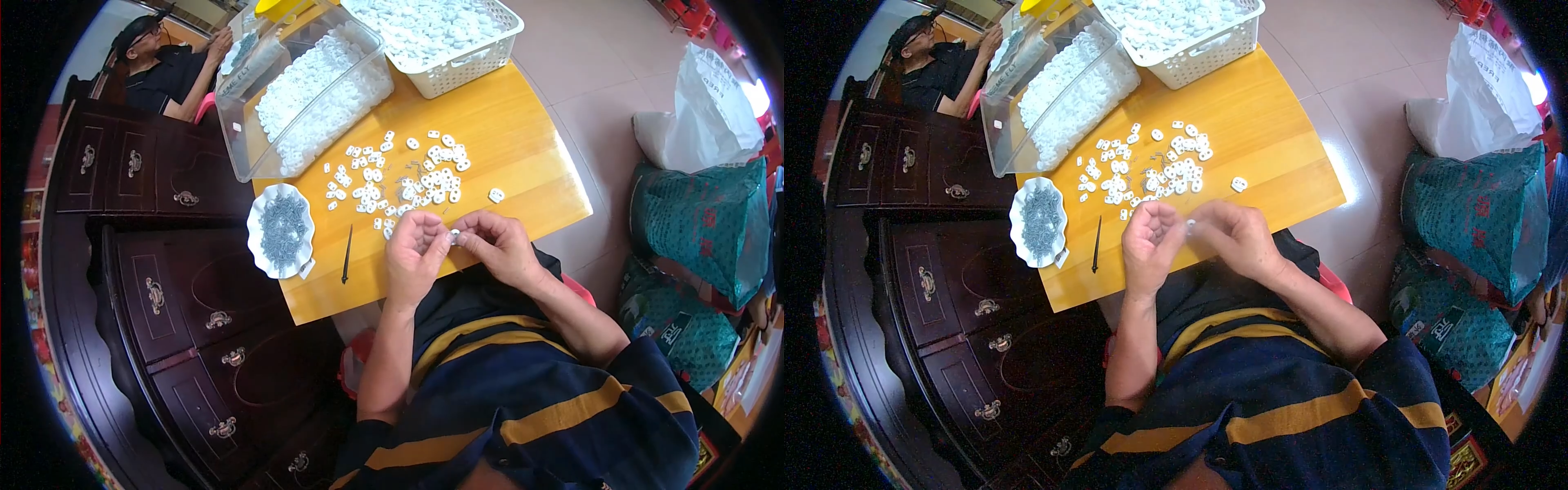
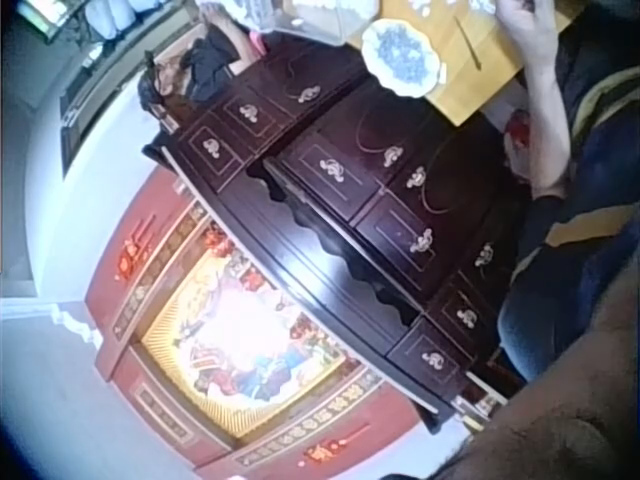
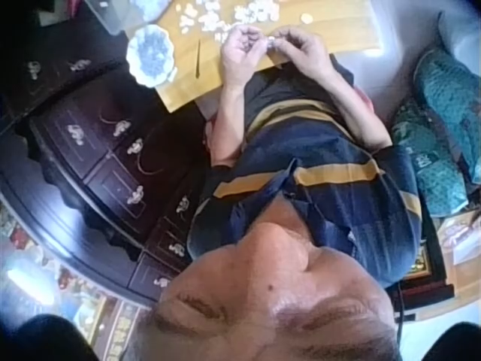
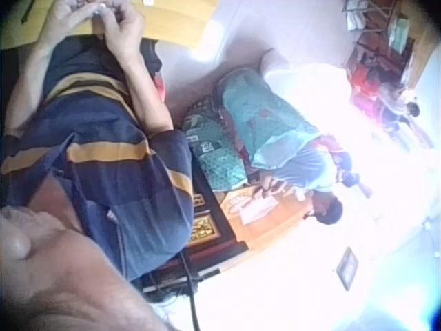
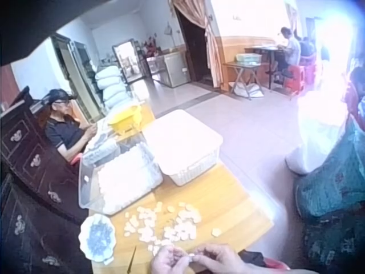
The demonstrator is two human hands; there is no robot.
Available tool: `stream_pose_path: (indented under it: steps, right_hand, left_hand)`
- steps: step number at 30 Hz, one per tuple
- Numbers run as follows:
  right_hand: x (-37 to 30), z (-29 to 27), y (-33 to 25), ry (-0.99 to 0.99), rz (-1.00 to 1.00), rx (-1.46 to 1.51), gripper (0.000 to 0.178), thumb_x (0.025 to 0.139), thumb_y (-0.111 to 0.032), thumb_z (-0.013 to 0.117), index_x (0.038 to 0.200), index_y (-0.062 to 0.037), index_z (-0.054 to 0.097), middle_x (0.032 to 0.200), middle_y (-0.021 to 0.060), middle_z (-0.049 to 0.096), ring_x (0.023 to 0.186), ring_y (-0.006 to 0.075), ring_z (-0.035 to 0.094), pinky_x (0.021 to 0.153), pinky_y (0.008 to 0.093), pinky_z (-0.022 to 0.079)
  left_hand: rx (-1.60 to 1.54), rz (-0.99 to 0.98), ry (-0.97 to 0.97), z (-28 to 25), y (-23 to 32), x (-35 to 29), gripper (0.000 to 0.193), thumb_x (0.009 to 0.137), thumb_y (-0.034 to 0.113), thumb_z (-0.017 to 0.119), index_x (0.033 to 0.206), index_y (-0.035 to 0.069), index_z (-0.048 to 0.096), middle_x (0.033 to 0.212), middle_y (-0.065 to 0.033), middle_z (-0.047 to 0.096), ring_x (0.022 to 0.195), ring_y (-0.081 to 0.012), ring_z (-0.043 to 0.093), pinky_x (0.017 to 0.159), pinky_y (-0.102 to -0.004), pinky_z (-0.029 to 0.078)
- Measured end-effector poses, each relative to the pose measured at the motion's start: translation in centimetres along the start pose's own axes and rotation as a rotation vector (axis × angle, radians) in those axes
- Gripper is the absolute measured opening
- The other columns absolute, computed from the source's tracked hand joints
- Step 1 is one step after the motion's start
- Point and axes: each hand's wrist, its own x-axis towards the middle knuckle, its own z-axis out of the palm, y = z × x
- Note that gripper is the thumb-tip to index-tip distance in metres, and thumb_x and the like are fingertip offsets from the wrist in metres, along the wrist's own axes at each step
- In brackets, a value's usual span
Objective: Manually assembling small white plastic components by inserting metal pins into them.
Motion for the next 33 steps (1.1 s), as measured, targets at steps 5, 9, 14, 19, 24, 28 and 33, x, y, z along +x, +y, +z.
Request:
stream_pose_path:
  steps: [5, 9, 14, 19, 24, 28, 33]
  right_hand:
    - [0.3, -0.5, -0.3, -0.031, 0.105, 0.177, 0.016, 0.101, -0.014, 0.07, 0.11, -0.0013, 0.071, 0.092, -0.0007, 0.072, 0.083, 0.0046, 0.064, 0.075, 0.0227, 0.053]
    - [0.8, -1.1, -1.1, -0.015, 0.211, 0.475, 0.014, 0.102, -0.014, 0.069, 0.109, -0.0021, 0.069, 0.096, 0.0005, 0.071, 0.086, 0.0063, 0.064, 0.078, 0.0221, 0.053]
    - [1.0, -1.4, -1.2, -0.019, 0.243, 0.51, 0.014, 0.102, -0.016, 0.07, 0.108, -0.0034, 0.069, 0.094, 0.0003, 0.071, 0.084, 0.0066, 0.064, 0.077, 0.0214, 0.052]
    - [0.9, -1.7, -1.9, -0.027, 0.277, 0.542, 0.013, 0.101, -0.019, 0.071, 0.105, -0.0067, 0.071, 0.094, -0.0022, 0.072, 0.081, 0.0044, 0.063, 0.075, 0.0197, 0.05]
    - [0.8, -2.0, -1.1, -0.061, 0.294, 0.569, 0.015, 0.102, -0.022, 0.07, 0.106, -0.0076, 0.072, 0.096, -0.0008, 0.073, 0.084, 0.0061, 0.067, 0.078, 0.0218, 0.053]
    - [0.9, -2.2, -0.7, -0.094, 0.329, 0.573, 0.019, 0.104, -0.026, 0.067, 0.106, -0.0079, 0.072, 0.096, 0.0009, 0.074, 0.086, 0.0083, 0.07, 0.082, 0.0242, 0.056]
    - [0.9, -2.2, -0.8, -0.105, 0.328, 0.568, 0.022, 0.105, -0.028, 0.065, 0.105, -0.0076, 0.073, 0.095, 0.0005, 0.074, 0.085, 0.008, 0.069, 0.081, 0.0245, 0.056]
  left_hand:
    - [0.066, 0.013, 0.006, 0.5, 0.1, -0.4, 0.028, 0.095, 0.002, 0.073, 0.121, 0.0, 0.063, 0.097, -0.0049, 0.069, 0.08, -0.0082, 0.064, 0.071, -0.023, 0.053]
    - [0.576, 0.304, -0.007, 2.0, 2.4, -0.2, 0.046, 0.086, 0.004, 0.081, 0.127, 0.0, 0.062, 0.107, -0.0096, 0.07, 0.083, -0.0165, 0.067, 0.071, -0.029, 0.055]
    - [0.738, 0.484, 0.005, 2.9, 2.8, 0.7, 0.048, 0.08, 0.003, 0.082, 0.124, 0.003, 0.065, 0.111, -0.0132, 0.069, 0.087, -0.0285, 0.07, 0.075, -0.0373, 0.057]
    - [0.835, 0.544, -0.003, 3.1, 3.2, 0.8, 0.038, 0.08, 0.002, 0.079, 0.117, 0.003, 0.068, 0.109, -0.013, 0.07, 0.09, -0.0317, 0.07, 0.077, -0.0386, 0.058]
    - [0.82, 0.566, -0.007, 2.9, 3.3, 1.0, 0.033, 0.081, 0.003, 0.079, 0.113, 0.003, 0.07, 0.103, -0.0124, 0.071, 0.088, -0.0307, 0.07, 0.075, -0.0382, 0.057]
    - [0.778, 0.537, -0.016, 2.6, 3.3, 1.0, 0.033, 0.08, 0.004, 0.081, 0.112, 0.003, 0.071, 0.1, -0.0121, 0.071, 0.085, -0.0305, 0.071, 0.073, -0.0378, 0.057]
    - [0.765, 0.51, -0.038, 2.5, 3.5, 0.9, 0.034, 0.079, 0.005, 0.083, 0.111, 0.003, 0.071, 0.099, -0.012, 0.071, 0.084, -0.0305, 0.07, 0.073, -0.0377, 0.057]
